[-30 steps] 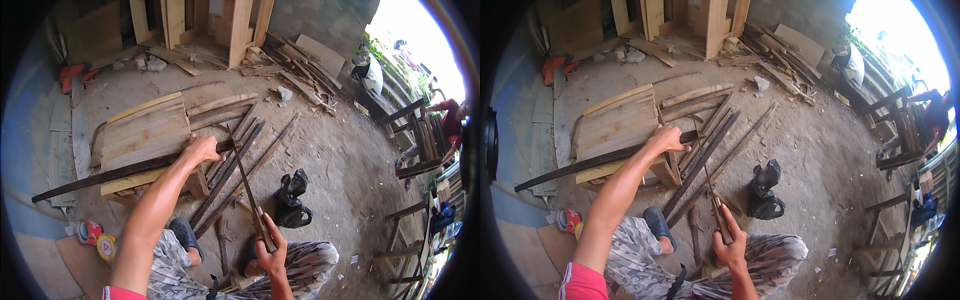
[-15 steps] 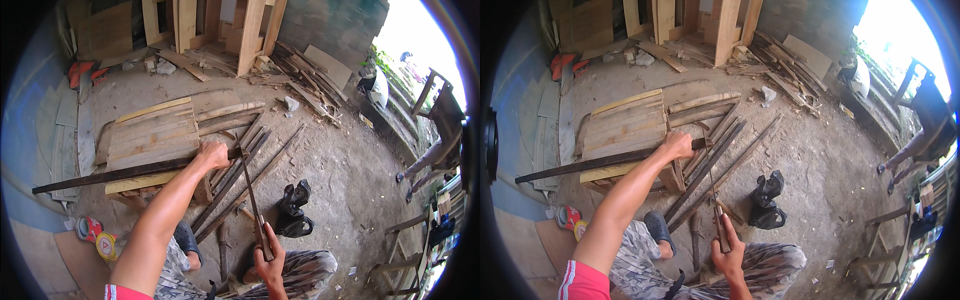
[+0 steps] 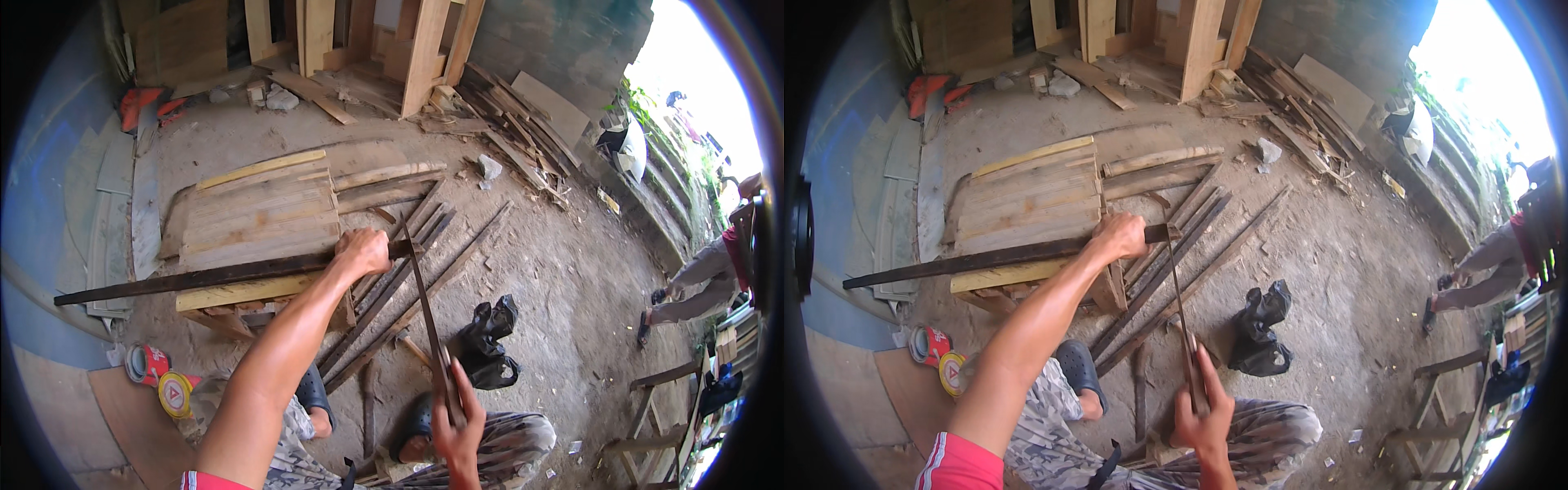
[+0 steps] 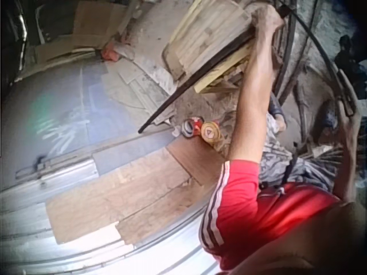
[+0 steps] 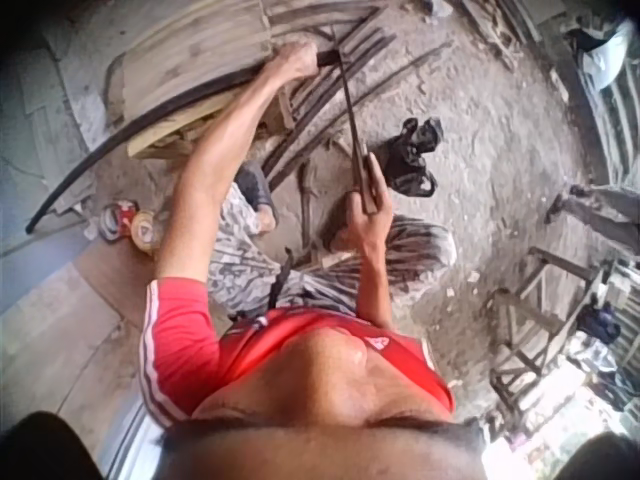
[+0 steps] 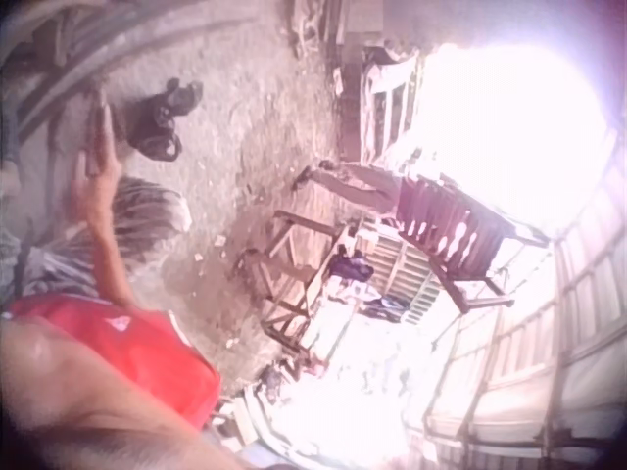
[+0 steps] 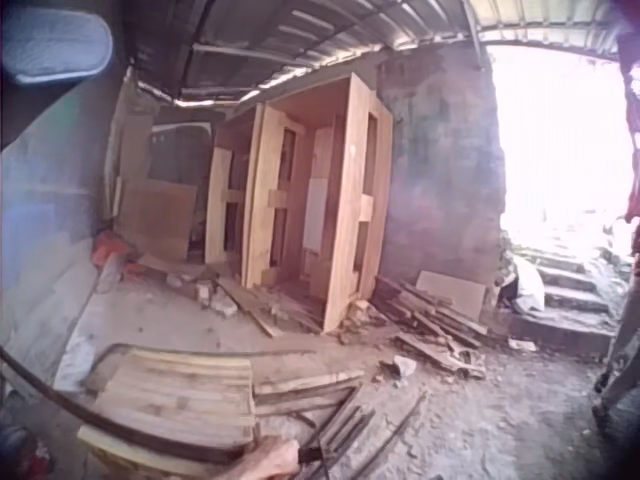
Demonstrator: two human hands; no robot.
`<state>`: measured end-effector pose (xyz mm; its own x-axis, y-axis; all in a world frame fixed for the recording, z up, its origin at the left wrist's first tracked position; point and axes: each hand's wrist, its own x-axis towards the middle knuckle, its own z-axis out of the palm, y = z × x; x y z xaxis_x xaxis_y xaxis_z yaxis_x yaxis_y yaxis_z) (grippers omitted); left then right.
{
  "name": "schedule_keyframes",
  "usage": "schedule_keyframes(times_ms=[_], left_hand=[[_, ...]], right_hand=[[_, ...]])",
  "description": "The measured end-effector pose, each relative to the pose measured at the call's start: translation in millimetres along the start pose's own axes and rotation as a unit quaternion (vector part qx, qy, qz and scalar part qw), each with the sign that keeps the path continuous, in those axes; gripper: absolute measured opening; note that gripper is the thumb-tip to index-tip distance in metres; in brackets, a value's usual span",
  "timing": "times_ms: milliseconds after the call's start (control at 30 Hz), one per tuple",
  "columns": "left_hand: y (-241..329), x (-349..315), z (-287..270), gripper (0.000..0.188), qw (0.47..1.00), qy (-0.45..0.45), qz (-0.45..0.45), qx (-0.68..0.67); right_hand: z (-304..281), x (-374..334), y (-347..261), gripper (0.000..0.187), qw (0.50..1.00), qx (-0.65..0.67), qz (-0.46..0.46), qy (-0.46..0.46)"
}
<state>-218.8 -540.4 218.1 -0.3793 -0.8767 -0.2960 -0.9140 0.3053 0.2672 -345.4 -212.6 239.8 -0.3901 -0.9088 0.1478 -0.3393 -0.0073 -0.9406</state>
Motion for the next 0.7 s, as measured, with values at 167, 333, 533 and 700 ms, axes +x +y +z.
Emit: schedule_keyframes(times_ms=[167, 333, 533, 700], left_hand=[[-1.3, -5.1, 2.9, 0.014, 0.996, 0.080, 0.030, 0.030], [6.6, -12.2, 2.6, 0.010, 0.998, 0.060, -0.003, -0.003], [5.7, -6.4, 2.1, 0.017, 0.999, 0.028, -0.032, -0.025], [5.5, -5.8, 2.0, 0.028, 0.999, 0.044, -0.011, -0.008]], right_hand=[[52.7, 111.7, 15.2, 0.060, 0.998, 0.054, 0.028, -0.026], [58.1, 103.8, 19.5, 0.063, 0.999, 0.028, 0.003, -0.017], [4.5, -14.4, 18.1, 0.064, 0.998, 0.026, 0.059, -0.006], [0.2, 6.9, -4.4, 0.063, 0.997, 0.027, 0.070, -0.017]])
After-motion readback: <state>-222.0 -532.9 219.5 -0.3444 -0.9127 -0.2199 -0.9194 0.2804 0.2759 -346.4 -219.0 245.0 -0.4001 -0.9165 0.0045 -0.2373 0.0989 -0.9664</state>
